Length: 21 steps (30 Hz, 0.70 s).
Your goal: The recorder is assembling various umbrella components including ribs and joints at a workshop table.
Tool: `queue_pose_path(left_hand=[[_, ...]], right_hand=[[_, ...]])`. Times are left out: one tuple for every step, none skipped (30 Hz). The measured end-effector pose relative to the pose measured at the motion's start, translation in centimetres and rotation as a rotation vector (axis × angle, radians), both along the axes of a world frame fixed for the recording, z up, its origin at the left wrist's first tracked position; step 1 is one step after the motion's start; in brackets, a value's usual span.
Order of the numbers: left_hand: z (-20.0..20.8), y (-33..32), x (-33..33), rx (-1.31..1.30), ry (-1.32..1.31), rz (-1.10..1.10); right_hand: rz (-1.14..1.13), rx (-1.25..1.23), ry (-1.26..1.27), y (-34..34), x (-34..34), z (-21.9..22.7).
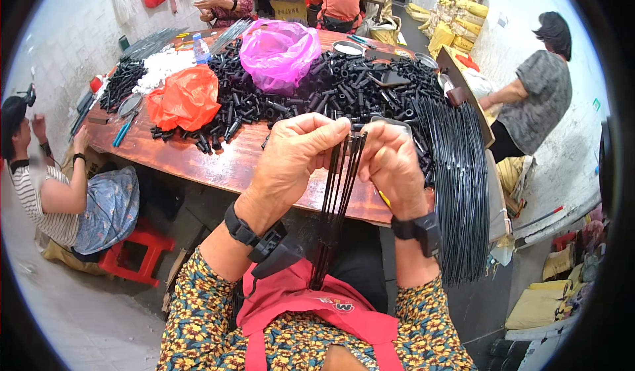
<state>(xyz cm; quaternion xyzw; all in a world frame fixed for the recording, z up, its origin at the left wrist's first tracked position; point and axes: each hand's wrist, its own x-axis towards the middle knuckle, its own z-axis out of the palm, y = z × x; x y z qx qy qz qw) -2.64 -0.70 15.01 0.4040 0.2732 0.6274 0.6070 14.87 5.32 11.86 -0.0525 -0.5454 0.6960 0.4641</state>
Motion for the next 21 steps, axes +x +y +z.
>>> queue_pose_path(left_hand=[[-0.1, 0.0, -0.2, 0.006, -0.003, 0.003], [-0.3, 0.0, -0.3, 0.034, 0.04, 0.031], [-0.4, 0.1, -0.5, 0.062, 0.083, 0.059], [-0.7, 0.1, -1.0, 0.077, 0.117, 0.001], [-0.8, 0.0, -1.0, 0.078, 0.118, -0.002], [-0.9, -0.2, -1.0, 0.106, 0.145, 0.009], [-1.0, -0.3, -0.9, 0.135, 0.172, 0.022], [-1.1, -0.3, -1.0, 0.135, 0.168, 0.019], [-1.0, -0.2, -1.1, 0.136, 0.169, 0.018], [-1.0, -0.2, -1.1, 0.132, 0.17, 0.018], [-0.9, -0.2, -1.2, 0.128, 0.17, 0.018], [-0.9, -0.2, -1.2, 0.128, 0.171, 0.02], [-1.0, -0.1, -1.2, 0.117, 0.16, 0.012], [-1.0, -0.1, -1.2, 0.106, 0.15, 0.004], [-1.1, -0.2, -1.4, 0.105, 0.15, 0.006], [-1.2, -0.3, -1.5, 0.11, 0.127, -0.013], [-1.2, -0.4, -1.6, 0.115, 0.104, -0.033], [-1.2, -0.6, -1.5, 0.115, 0.105, -0.033], [-1.1, -0.6, -1.2, 0.124, 0.09, -0.029], [-1.1, -0.6, -1.0, 0.132, 0.074, -0.026], [-1.1, -0.6, -0.9, 0.131, 0.074, -0.028]], right_hand=[[-0.016, -0.012, -0.05, -0.5, -0.4, -0.2], [-0.053, -0.065, -0.102, -1.3, -0.8, -0.1], [-0.093, -0.033, -0.161, -1.8, -1.0, 0.3], [-0.171, -0.029, -0.17, -2.5, -1.6, 0.7], [-0.248, -0.025, -0.177, -3.1, -2.1, 1.0], [-0.252, -0.025, -0.176, -3.3, -2.1, 1.2], [-0.273, -0.003, -0.209, -3.3, -2.1, 1.5], [-0.294, 0.018, -0.243, -3.3, -2.2, 1.6], [-0.295, 0.019, -0.241, -3.2, -2.2, 1.5], [-0.275, 0.006, -0.231, -2.9, -2.2, 1.3], [-0.254, -0.007, -0.22, -2.7, -2.2, 1.2], [-0.252, -0.007, -0.22, -2.8, -2.2, 1.3], [-0.254, 0.002, -0.237, -2.9, -2.2, 1.6], [-0.254, 0.012, -0.254, -2.9, -2.3, 1.7], [-0.252, 0.011, -0.254, -2.8, -2.3, 1.4], [-0.227, 0.006, -0.259, -2.5, -2.2, 1.1], [-0.203, 0.002, -0.264, -2.3, -2.1, 0.8], [-0.116, -0.009, -0.142, -2.0, -2.1, 0.3], [-0.117, -0.01, -0.142, -1.7, -2.0, 0.3], [-0.07, 0.002, -0.126, -1.4, -2.0, 0.4], [-0.024, 0.013, -0.11, -1.2, -1.9, 0.4]])
